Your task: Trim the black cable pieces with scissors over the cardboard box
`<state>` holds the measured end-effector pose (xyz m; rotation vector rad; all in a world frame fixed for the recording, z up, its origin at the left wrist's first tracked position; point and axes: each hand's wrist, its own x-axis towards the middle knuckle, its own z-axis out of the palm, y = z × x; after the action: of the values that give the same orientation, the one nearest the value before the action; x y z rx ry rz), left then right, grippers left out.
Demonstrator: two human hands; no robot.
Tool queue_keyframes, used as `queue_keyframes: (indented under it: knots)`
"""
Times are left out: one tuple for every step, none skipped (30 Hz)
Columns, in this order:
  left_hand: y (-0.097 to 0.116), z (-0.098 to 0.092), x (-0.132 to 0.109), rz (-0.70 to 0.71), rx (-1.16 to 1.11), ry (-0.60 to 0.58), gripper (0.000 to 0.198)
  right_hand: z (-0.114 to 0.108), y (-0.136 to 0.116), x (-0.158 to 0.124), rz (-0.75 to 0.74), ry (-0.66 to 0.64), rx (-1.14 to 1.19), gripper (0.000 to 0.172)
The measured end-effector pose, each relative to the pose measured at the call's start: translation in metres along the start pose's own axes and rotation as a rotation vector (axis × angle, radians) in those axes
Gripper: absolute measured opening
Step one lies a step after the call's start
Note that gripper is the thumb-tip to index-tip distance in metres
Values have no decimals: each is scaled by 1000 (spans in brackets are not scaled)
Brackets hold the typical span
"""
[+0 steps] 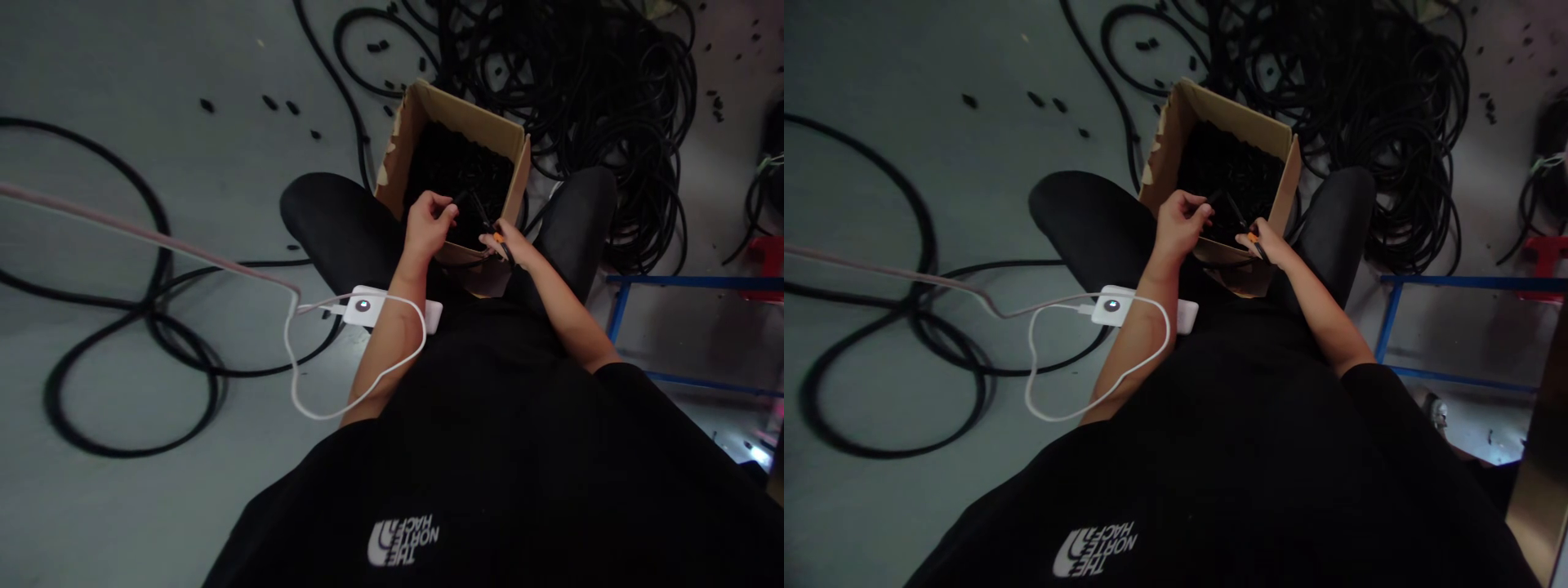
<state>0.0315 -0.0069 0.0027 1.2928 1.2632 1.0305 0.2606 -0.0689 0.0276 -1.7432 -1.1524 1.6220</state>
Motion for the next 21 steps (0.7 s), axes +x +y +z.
queue_keyframes:
  knots:
    - [0,0,0,0,-3,-8,68,0,-1,-1,0,10,-24,58]
    - [0,1,-1,0,-6,-24,68,0,-2,-1,-10,4,-42,58]
    - [0,2,-2,1,-7,-46,67,1,-3,-2,-26,2,-60,58]
    - [0,2,-3,3,-6,-74,66,1,-3,-2,-44,5,-79,58]
    - [0,3,-3,4,-2,-103,66,2,-2,-1,-58,13,-93,58]
    - [0,4,-4,4,3,-130,65,2,-2,-1,-61,18,-102,57]
    - [-1,5,-5,3,7,-150,64,3,0,0,-56,22,-104,57]
    - [-1,6,-5,-1,10,-163,62,3,1,0,-47,25,-101,58]
    - [-2,7,-6,-8,11,-169,60,3,2,1,-40,25,-95,59]
    - [-3,8,-6,-18,9,-170,57,4,3,2,-37,26,-92,62]
    - [-4,9,-6,-29,8,-168,54,4,4,2,-37,29,-92,66]
    - [-6,9,-6,-40,7,-166,50,4,5,2,-39,32,-94,71]
    - [-7,10,-6,-47,9,-165,48,4,5,3,-41,35,-94,75]
    - [-9,10,-6,-49,14,-165,45,4,5,3,-42,35,-94,78]
    - [-10,10,-6,-45,23,-167,44,4,5,3,-39,37,-95,80]
    - [-12,9,-6,-38,33,-170,42,4,5,4,-35,37,-99,81]
    - [-13,9,-5,-31,40,-174,41,4,5,4,-31,33,-108,81]
    - [-14,8,-5,-27,44,-179,40,4,5,4,-28,27,-120,81]
    - [-15,7,-4,-26,45,-183,39,4,5,5,-29,19,-126,81]
    - [-16,7,-4,-29,45,-186,38,4,4,5,-39,4,-120,81]
    - [-16,6,-3,-32,46,-189,37,3,4,5,-53,-7,-114,80]
